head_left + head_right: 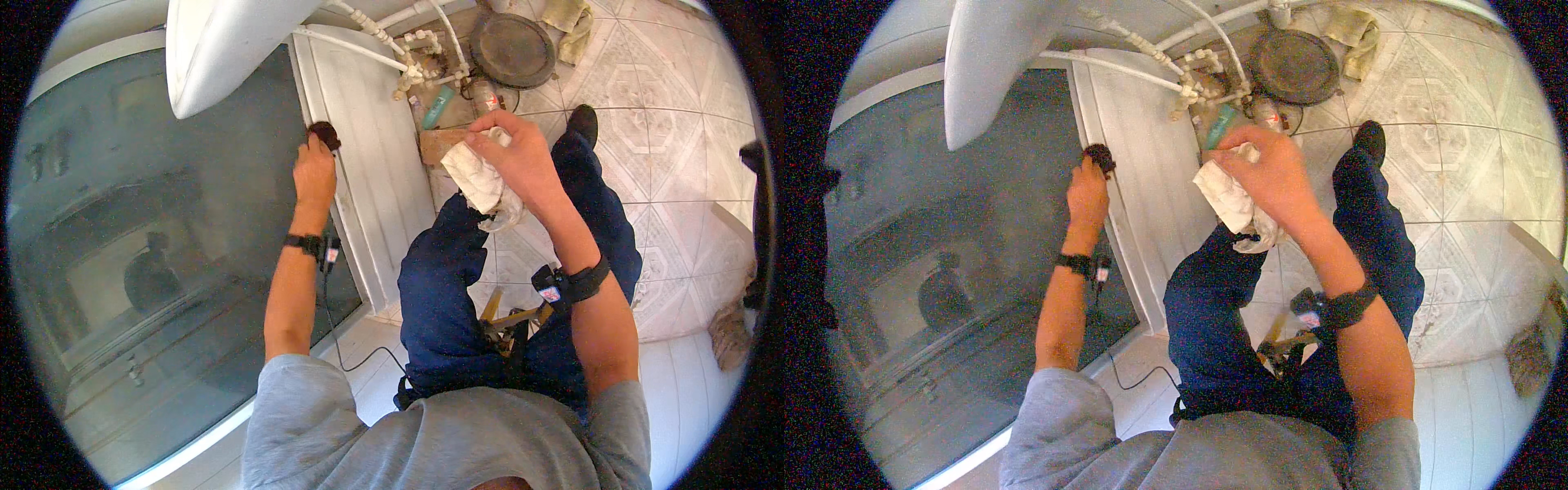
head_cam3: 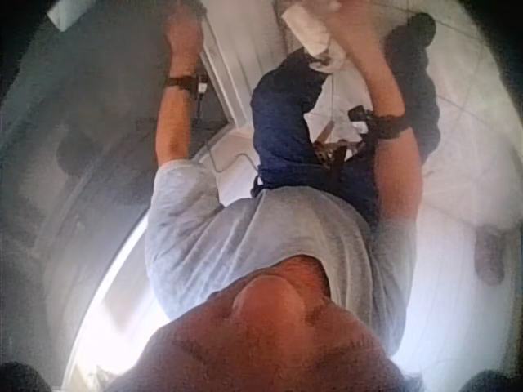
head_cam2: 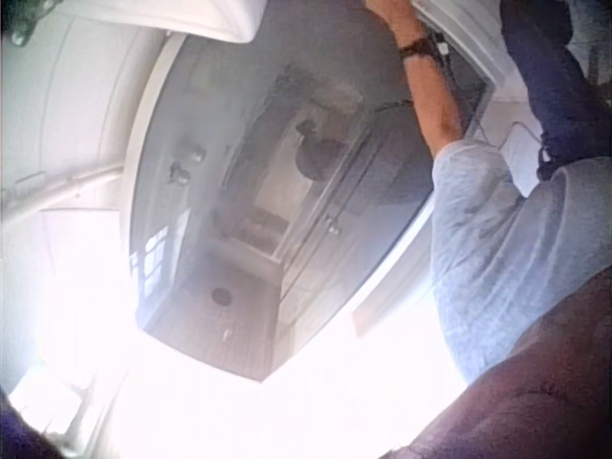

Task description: The person walks through a hallway and enters a bathroom, then wipes the glass shower door and surrounding frame with a cloth. The person also wipes the wall and pipes near the sink.

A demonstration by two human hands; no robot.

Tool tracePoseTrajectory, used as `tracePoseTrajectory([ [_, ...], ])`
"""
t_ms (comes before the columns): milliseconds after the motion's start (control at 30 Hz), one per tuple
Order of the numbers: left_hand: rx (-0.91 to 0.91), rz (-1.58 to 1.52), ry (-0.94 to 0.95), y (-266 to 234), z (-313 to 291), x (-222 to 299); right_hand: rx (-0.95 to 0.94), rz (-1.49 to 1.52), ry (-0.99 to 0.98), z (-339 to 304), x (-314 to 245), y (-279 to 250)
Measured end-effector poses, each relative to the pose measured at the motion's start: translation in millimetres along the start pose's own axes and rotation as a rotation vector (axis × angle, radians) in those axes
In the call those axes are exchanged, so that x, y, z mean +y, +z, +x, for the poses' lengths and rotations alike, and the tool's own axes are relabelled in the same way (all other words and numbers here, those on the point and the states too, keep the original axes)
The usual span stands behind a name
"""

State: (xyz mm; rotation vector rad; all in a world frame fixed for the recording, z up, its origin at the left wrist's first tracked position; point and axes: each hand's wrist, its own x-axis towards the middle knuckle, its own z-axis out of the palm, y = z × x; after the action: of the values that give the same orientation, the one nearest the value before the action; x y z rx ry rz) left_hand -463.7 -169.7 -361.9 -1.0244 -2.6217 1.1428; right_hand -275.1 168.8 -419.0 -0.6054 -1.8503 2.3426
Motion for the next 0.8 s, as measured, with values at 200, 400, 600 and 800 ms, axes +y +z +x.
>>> tracePoseTrajectory([
  [200, -0.062, -0.044, -0.012, -12.2, -132.6, 48.2, 0.003, -0.002, -0.068, 0.8, 4.7, 0.4],
  [400, -0.225, -0.078, 0.012, -20.7, -194.7, 64.0, -0.050, 0.059, 0.021, 2.7, 9.6, 0.9],
  [600, -0.107, -0.086, -0.129, 0.5, -109.4, 49.0, -0.032, 0.006, -0.060, 5.0, 11.7, -5.9],
  [800, 0.039, -0.190, -0.122, 4.9, -35.9, 25.1, -0.010, 0.054, 0.004, 6.7, 13.0, -4.0],
])
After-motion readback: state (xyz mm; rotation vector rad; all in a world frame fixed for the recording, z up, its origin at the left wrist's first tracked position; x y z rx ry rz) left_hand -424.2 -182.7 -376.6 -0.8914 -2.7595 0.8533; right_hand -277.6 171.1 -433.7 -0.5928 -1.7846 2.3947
